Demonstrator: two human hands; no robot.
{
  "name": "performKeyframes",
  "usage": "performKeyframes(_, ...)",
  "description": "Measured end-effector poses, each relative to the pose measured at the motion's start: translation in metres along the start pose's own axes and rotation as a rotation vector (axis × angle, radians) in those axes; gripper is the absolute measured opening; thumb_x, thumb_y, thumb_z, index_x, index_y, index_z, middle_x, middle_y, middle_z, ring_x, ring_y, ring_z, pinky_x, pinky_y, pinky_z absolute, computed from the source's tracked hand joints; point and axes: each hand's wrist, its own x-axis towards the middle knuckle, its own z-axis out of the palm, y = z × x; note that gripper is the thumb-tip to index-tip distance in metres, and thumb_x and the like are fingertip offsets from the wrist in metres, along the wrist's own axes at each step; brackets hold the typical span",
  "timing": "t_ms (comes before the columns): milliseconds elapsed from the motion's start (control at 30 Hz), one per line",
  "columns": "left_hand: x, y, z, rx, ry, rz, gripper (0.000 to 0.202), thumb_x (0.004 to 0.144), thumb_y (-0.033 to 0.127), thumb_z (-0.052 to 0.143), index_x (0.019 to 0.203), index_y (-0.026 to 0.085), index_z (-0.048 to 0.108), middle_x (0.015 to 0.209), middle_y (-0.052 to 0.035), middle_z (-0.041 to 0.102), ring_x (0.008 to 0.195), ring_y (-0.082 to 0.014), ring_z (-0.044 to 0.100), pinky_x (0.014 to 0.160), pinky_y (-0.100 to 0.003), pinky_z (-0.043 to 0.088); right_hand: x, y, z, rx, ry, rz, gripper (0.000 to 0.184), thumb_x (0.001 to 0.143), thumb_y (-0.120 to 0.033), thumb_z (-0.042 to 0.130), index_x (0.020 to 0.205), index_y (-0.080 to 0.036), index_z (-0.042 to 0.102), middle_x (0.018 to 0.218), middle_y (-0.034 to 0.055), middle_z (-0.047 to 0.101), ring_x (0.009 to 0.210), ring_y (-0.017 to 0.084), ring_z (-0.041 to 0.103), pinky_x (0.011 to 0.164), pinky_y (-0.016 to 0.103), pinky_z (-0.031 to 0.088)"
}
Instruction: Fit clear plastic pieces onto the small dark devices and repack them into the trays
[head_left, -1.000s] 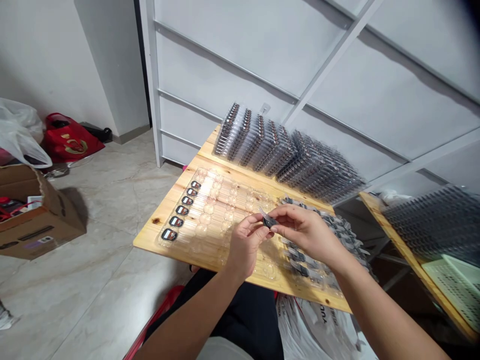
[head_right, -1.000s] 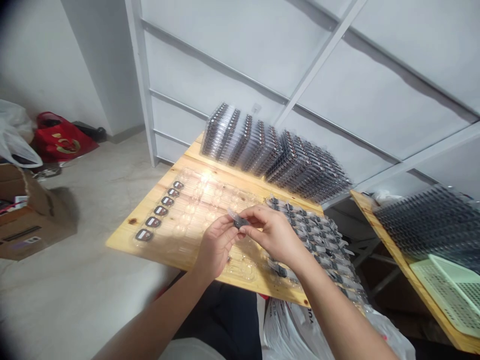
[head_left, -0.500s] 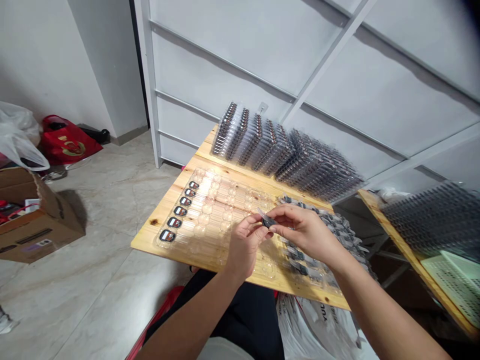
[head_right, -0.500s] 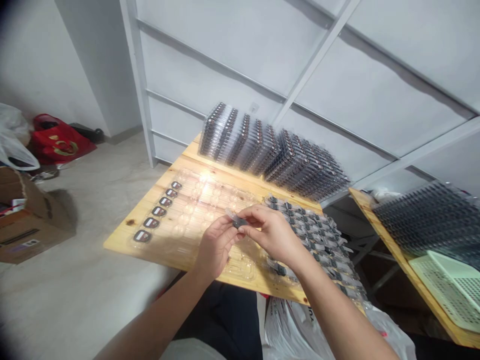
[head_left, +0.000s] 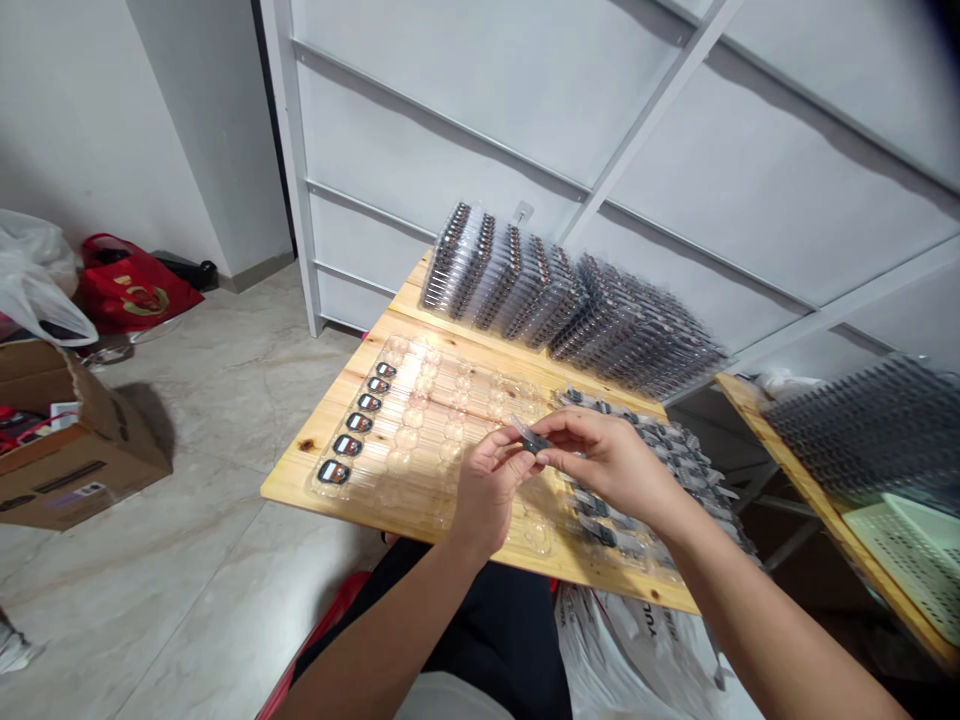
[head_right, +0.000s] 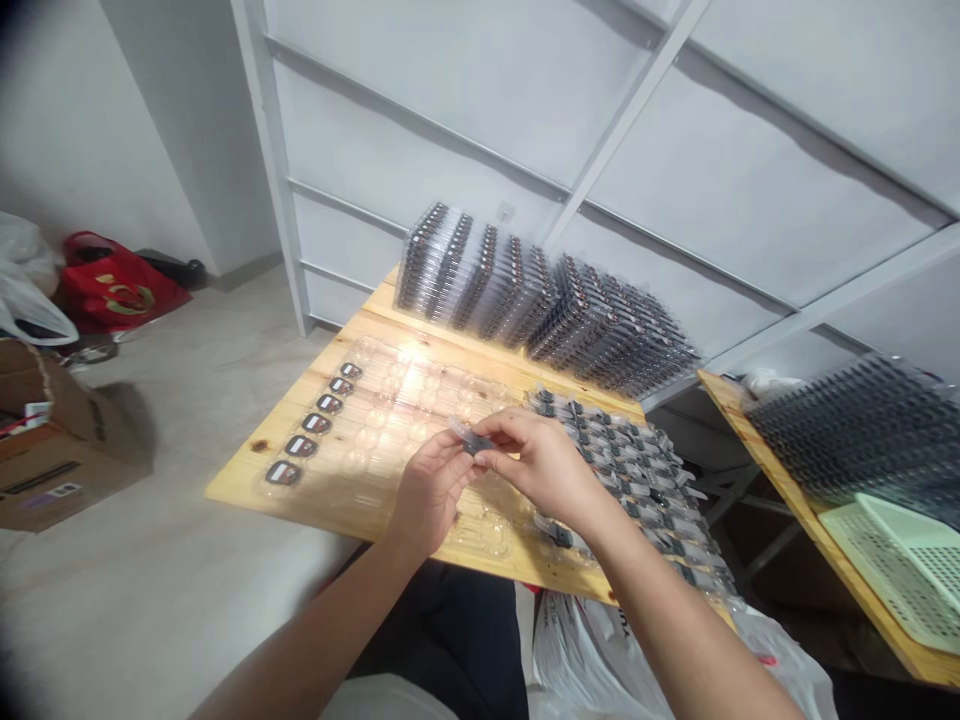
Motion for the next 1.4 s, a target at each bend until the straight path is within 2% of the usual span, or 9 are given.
performKeyframes(267, 0.001, 0.000, -0.001, -0.026, -0.008, -0.007, 0.025, 0.067, 0.015, 0.065, 0.090, 0.013, 0.056, 0.079, -0.0032, 0.059, 0.075, -0.0119, 0.056, 0.080, -0.029, 0.043, 0.000, -0.002, -0.001, -0.085, 0.017, -0.044, 0.017, 0.078, -0.022, 0.058, 0.093, -0.015, 0.060, 0.090, 0.0047, 0.059, 0.077, 0.012, 0.058, 0.070, 0.022, 0.049)
performKeyframes(467, 0.001, -0.001, -0.003, -0.051, -0.013, -0.024, 0.029, 0.064, 0.015, 0.068, 0.090, 0.012, 0.054, 0.082, -0.0036, 0.059, 0.076, -0.0116, 0.056, 0.079, -0.028, 0.043, -0.002, 0.000, 0.001, -0.046, 0.052, -0.075, 0.015, 0.078, -0.021, 0.059, 0.093, -0.015, 0.059, 0.089, 0.0040, 0.059, 0.077, 0.011, 0.058, 0.071, 0.022, 0.049)
performKeyframes(667, 0.002, -0.001, -0.006, -0.081, -0.076, -0.020, 0.030, 0.062, 0.013, 0.070, 0.088, 0.012, 0.055, 0.082, -0.0031, 0.059, 0.076, -0.0108, 0.056, 0.079, -0.027, 0.043, -0.005, 0.001, 0.003, -0.094, 0.080, -0.113, 0.015, 0.079, -0.022, 0.060, 0.092, -0.015, 0.060, 0.088, 0.0036, 0.060, 0.078, 0.012, 0.057, 0.070, 0.022, 0.046)
performKeyframes(833, 0.001, -0.003, -0.003, -0.002, -0.084, -0.040, 0.032, 0.059, 0.017, 0.073, 0.086, 0.012, 0.057, 0.080, -0.0026, 0.061, 0.073, -0.0102, 0.057, 0.073, -0.021, 0.044, -0.013, 0.005, 0.001, -0.153, 0.114, -0.167, 0.016, 0.080, -0.020, 0.059, 0.095, -0.015, 0.060, 0.090, 0.0043, 0.060, 0.079, 0.011, 0.056, 0.071, 0.021, 0.044)
performKeyframes(967, -0.001, -0.015, 0.004, 0.110, -0.090, -0.073, 0.030, 0.059, 0.018, 0.074, 0.085, 0.013, 0.059, 0.079, -0.0018, 0.062, 0.072, -0.0089, 0.058, 0.072, -0.018, 0.045, -0.029, 0.013, -0.005, -0.231, 0.089, -0.191, 0.017, 0.081, -0.016, 0.055, 0.097, -0.013, 0.058, 0.092, 0.0070, 0.059, 0.087, 0.015, 0.055, 0.077, 0.025, 0.043)
performKeyframes(1100, -0.001, -0.042, 0.020, 0.186, -0.096, -0.107, 0.029, 0.058, 0.018, 0.075, 0.084, 0.014, 0.062, 0.085, -0.0023, 0.064, 0.080, -0.0105, 0.059, 0.076, -0.019, 0.047, -0.055, 0.033, -0.016, -0.279, 0.102, -0.188, 0.016, 0.075, -0.010, 0.056, 0.091, -0.011, 0.057, 0.091, 0.0073, 0.058, 0.086, 0.016, 0.054, 0.076, 0.025, 0.044)
performKeyframes(1233, 0.002, -0.083, 0.049, 0.257, -0.151, -0.177, 0.030, 0.058, 0.019, 0.075, 0.085, 0.016, 0.061, 0.086, -0.0018, 0.064, 0.082, -0.0116, 0.059, 0.077, -0.020, 0.047, -0.096, 0.066, -0.039, -0.222, 0.237, -0.191, 0.021, 0.071, -0.008, 0.056, 0.092, -0.012, 0.057, 0.092, 0.0061, 0.058, 0.086, 0.014, 0.054, 0.076, 0.023, 0.044)
performKeyframes(1333, 0.004, -0.113, 0.076, 0.422, -0.247, -0.242, 0.035, 0.061, 0.021, 0.073, 0.093, 0.018, 0.059, 0.093, -0.0031, 0.062, 0.086, -0.0141, 0.059, 0.079, -0.025, 0.048, -0.138, 0.109, -0.067, -0.207, 0.329, -0.143, 0.022, 0.075, -0.015, 0.055, 0.097, -0.015, 0.056, 0.096, 0.0049, 0.058, 0.089, 0.013, 0.054, 0.079, 0.023, 0.044)
performKeyframes(1400, 0.008, -0.128, 0.092, 0.603, -0.322, -0.254, 0.033, 0.065, 0.022, 0.070, 0.096, 0.018, 0.058, 0.096, -0.0051, 0.061, 0.086, -0.0158, 0.059, 0.078, -0.028, 0.048, -0.168, 0.150, -0.089, -0.272, 0.391, -0.051, 0.022, 0.078, -0.019, 0.055, 0.099, -0.016, 0.056, 0.098, 0.0047, 0.058, 0.090, 0.014, 0.055, 0.080, 0.024, 0.043)
